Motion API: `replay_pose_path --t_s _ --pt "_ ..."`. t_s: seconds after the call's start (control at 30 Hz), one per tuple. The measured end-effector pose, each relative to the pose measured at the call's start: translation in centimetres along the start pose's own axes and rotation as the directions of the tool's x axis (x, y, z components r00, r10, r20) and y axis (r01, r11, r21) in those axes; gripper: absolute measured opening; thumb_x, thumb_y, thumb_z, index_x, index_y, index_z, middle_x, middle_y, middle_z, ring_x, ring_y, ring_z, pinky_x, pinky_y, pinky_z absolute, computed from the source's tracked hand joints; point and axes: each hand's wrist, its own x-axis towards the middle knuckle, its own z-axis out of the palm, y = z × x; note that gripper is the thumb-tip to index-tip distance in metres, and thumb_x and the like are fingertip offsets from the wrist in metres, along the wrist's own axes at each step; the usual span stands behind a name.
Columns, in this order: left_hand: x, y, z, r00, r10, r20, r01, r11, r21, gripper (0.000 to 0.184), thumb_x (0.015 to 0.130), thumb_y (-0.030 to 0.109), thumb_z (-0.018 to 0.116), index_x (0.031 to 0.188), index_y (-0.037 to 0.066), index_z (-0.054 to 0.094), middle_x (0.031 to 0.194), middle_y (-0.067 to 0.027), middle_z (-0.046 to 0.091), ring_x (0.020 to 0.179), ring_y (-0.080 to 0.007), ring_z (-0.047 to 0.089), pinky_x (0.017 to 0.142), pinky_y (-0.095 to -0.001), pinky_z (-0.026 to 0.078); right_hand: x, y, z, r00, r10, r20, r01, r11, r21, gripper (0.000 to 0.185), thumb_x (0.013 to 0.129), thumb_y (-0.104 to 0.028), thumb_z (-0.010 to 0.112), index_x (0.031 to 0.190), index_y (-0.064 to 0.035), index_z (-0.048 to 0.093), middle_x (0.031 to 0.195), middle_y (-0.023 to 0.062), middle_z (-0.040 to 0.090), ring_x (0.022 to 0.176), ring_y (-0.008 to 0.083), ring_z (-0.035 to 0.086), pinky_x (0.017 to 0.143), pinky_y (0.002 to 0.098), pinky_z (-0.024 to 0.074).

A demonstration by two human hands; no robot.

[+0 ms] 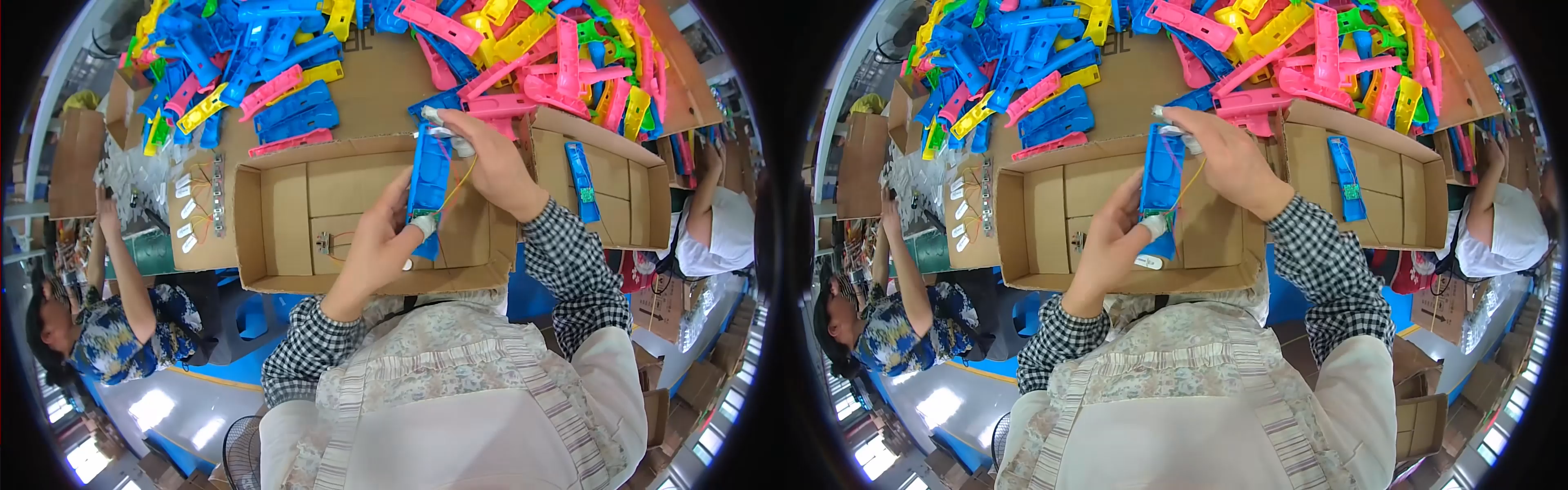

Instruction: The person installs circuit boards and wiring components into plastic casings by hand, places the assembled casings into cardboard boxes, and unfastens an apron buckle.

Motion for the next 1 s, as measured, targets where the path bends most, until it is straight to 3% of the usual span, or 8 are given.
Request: replay_pose_path --t_s 0.07,0.17,0.33,0.47,0.63,0.77,0.83,1.0 --pt "-0.3 1.0 0.3 0.997 -0.043 0.067 0.078 0.663 -0.745 0.057 0.082 -0.004 0.048 0.136 -0.002 0.031 0.124 -0.0226 0.049 0.107 -0.0343 0.056 0.089 -0.0426 0.049 0.0 -0.7 -1.2 0.981 0.147 0.126 -0.166 0.974 0.155 0.050 0.080 0.007 0.048 0.129 -0.0016 0.041 0.125 0.0164 0.050 0.118 0.0269 0.050 0.100 0.0339 0.0383" --pt "-0.5 1.5 0.5 0.983 0.000 0.185 0.157 0.529 -0.834 0.059 0.083 -0.002 0.050 0.137 -0.001 0.027 0.129 -0.0253 0.044 0.114 -0.0401 0.051 0.091 -0.0501 0.048 -0.4 -0.8 -1.0 0.930 0.320 0.181 -0.363 0.877 0.316 0.048 0.081 0.004 0.052 0.127 -0.0018 0.043 0.123 0.0138 0.053 0.116 0.0242 0.052 0.098 0.0325 0.0395" --pt "-0.6 3.6 1.4 0.954 0.066 0.291 0.199 0.585 -0.786 0.068 0.087 -0.002 0.046 0.145 0.008 0.011 0.131 -0.0187 0.045 0.114 -0.0328 0.053 0.090 -0.0411 0.048 -1.4 -0.5 0.2 0.947 0.301 -0.112 -0.274 0.939 0.209 0.021 0.076 0.001 0.061 0.097 -0.0002 0.060 0.087 0.0125 0.062 0.080 0.0217 0.063 0.069 0.0285 0.0483" --pt "-1.4 4.7 1.9 0.959 0.085 0.270 0.124 0.733 -0.669 0.071 0.089 -0.004 0.041 0.146 0.012 0.003 0.132 -0.0171 0.044 0.113 -0.0299 0.054 0.092 -0.0403 0.047 -2.6 -1.2 -0.7 0.951 0.294 -0.096 -0.268 0.938 0.221 0.025 0.080 -0.002 0.059 0.105 -0.0005 0.060 0.094 0.0101 0.063 0.087 0.0196 0.062 0.075 0.0267 0.0473" --pt "-0.2 2.3 2.5 0.987 0.129 0.097 -0.044 0.795 -0.605 0.074 0.087 -0.007 0.042 0.146 0.013 0.001 0.133 -0.0183 0.041 0.120 -0.0290 0.047 0.093 -0.0484 0.047 -4.3 -2.1 -1.7 0.741 0.489 0.461 -0.562 0.076 0.824 0.034 0.089 -0.006 0.051 0.122 0.0004 0.052 0.109 0.0034 0.060 0.100 0.0118 0.056 0.087 0.0256 0.0428" --pt "-0.1 2.0 3.2 0.975 0.067 0.211 0.008 0.941 -0.337 0.074 0.087 -0.004 0.042 0.146 0.011 -0.001 0.130 -0.0177 0.045 0.112 -0.0259 0.052 0.090 -0.0390 0.045 -4.9 -3.2 -1.9 0.740 0.556 0.378 -0.503 0.085 0.860 0.036 0.087 -0.002 0.052 0.123 0.0013 0.050 0.107 0.0047 0.060 0.097 0.0099 0.056 0.084 0.0246 0.0450" --pt "-0.3 1.7 3.9 0.971 0.084 0.223 -0.046 0.984 -0.172 0.075 0.088 0.000 0.045 0.146 0.009 -0.002 0.126 -0.0185 0.048 0.103 -0.0257 0.058 0.086 -0.0344 0.046 -5.2 -4.1 -1.6 0.747 0.643 0.171 -0.470 0.327 0.820 0.036 0.084 0.000 0.055 0.120 0.0014 0.051 0.103 0.0045 0.061 0.092 0.0090 0.058 0.081 0.0229 0.0470" --pt "0.7 2.9 4.7 0.945 0.233 0.229 -0.221 0.972 -0.077 0.079 0.085 0.002 0.050 0.145 0.008 -0.002 0.118 -0.0242 0.051 0.097 -0.0386 0.059 0.085 -0.0389 0.046 -4.3 -3.9 -2.7 0.682 0.711 0.175 -0.362 0.120 0.924 0.029 0.083 0.002 0.056 0.112 0.0007 0.054 0.100 0.0032 0.061 0.087 0.0074 0.058 0.076 0.0214 0.0473"
